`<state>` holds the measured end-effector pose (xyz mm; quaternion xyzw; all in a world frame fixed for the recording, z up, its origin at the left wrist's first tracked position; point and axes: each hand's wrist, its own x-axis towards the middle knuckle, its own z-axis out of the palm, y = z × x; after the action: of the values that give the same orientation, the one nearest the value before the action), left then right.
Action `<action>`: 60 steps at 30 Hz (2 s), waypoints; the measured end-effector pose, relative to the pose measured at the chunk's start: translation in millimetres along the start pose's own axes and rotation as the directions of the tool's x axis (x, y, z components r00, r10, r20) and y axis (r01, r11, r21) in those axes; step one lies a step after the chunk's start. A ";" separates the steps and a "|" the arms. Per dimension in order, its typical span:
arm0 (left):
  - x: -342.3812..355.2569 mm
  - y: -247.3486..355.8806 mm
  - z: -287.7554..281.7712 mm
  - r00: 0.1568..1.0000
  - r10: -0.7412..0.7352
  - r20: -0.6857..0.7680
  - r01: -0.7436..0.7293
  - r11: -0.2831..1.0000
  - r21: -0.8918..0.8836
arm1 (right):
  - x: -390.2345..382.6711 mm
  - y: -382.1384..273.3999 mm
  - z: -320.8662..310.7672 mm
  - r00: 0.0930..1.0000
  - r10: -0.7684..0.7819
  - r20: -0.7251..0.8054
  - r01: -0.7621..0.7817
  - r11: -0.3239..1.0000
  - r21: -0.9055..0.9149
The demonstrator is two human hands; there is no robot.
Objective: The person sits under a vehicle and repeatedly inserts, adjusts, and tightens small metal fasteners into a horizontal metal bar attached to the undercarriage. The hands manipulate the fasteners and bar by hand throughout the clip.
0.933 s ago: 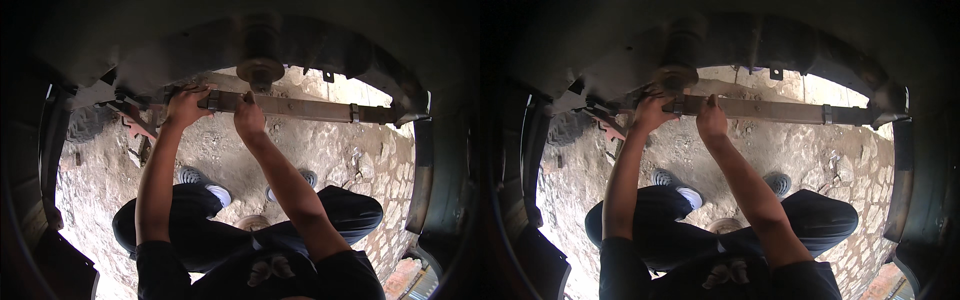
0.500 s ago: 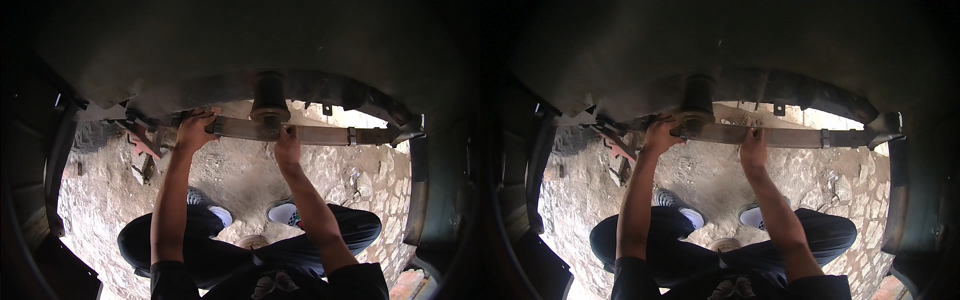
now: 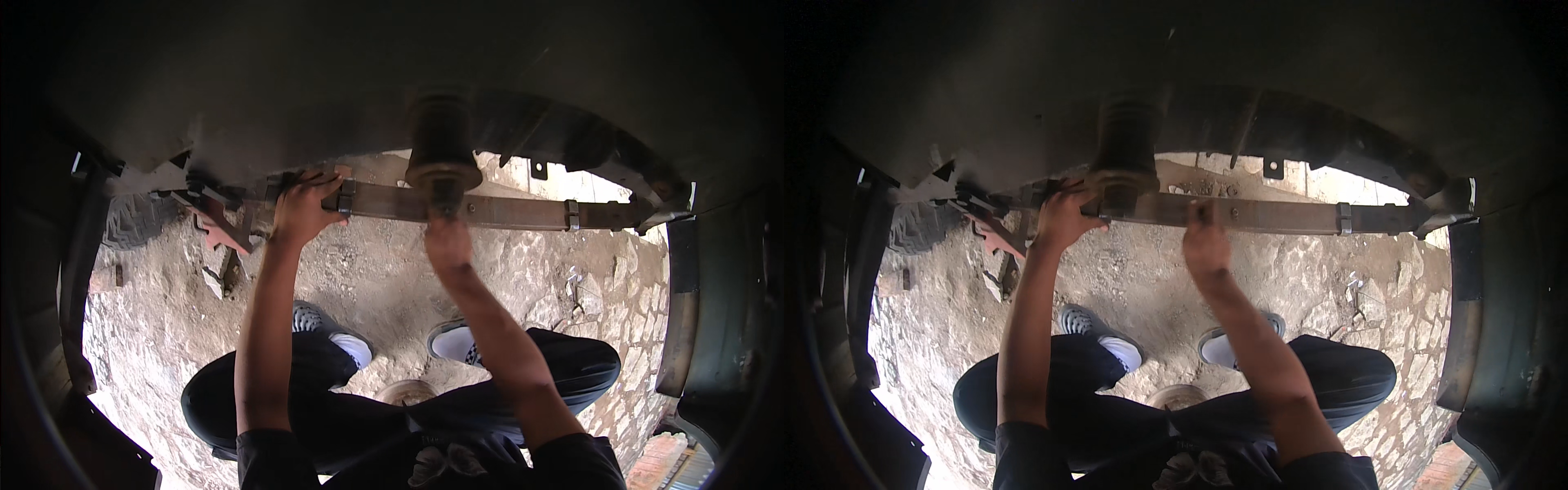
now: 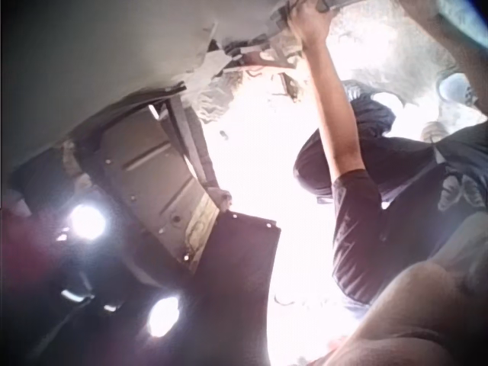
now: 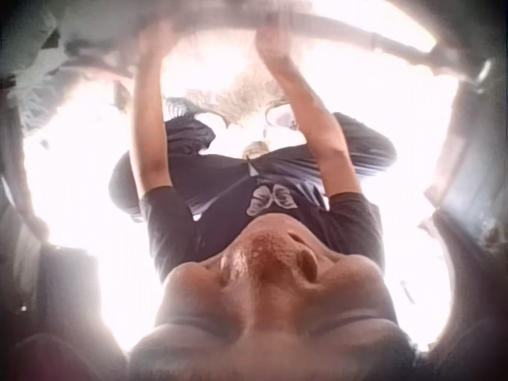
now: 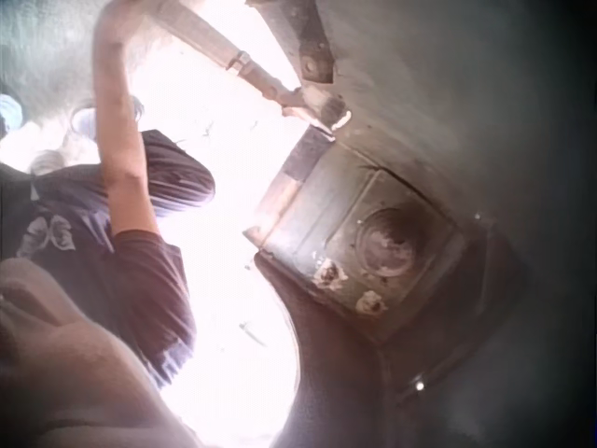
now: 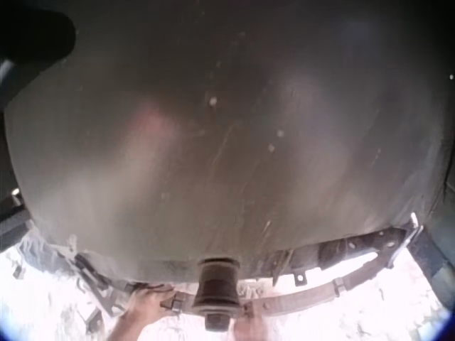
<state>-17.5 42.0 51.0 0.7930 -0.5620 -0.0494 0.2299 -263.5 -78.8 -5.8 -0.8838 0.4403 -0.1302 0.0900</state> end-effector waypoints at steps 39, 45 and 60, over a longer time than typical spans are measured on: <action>3.5 -7.0 4.8 1.000 -0.012 0.014 0.012 1.000 -0.016 | 40.2 -47.4 21.9 0.970 -0.236 -0.059 0.242 0.910 0.336; 3.6 -11.8 7.4 0.999 0.015 -0.035 -0.017 0.999 -0.046 | 34.0 -67.1 30.2 0.945 -0.326 -0.043 0.323 0.899 0.297; 3.8 -5.3 5.1 1.000 0.016 -0.002 -0.016 1.000 -0.006 | 41.8 -86.9 8.1 0.963 -0.262 0.066 0.229 0.920 0.318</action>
<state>-13.3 38.3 44.9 0.7879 -0.5678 -0.0485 0.2332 -171.2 -60.2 16.6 -0.9129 0.2948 -0.1597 0.2329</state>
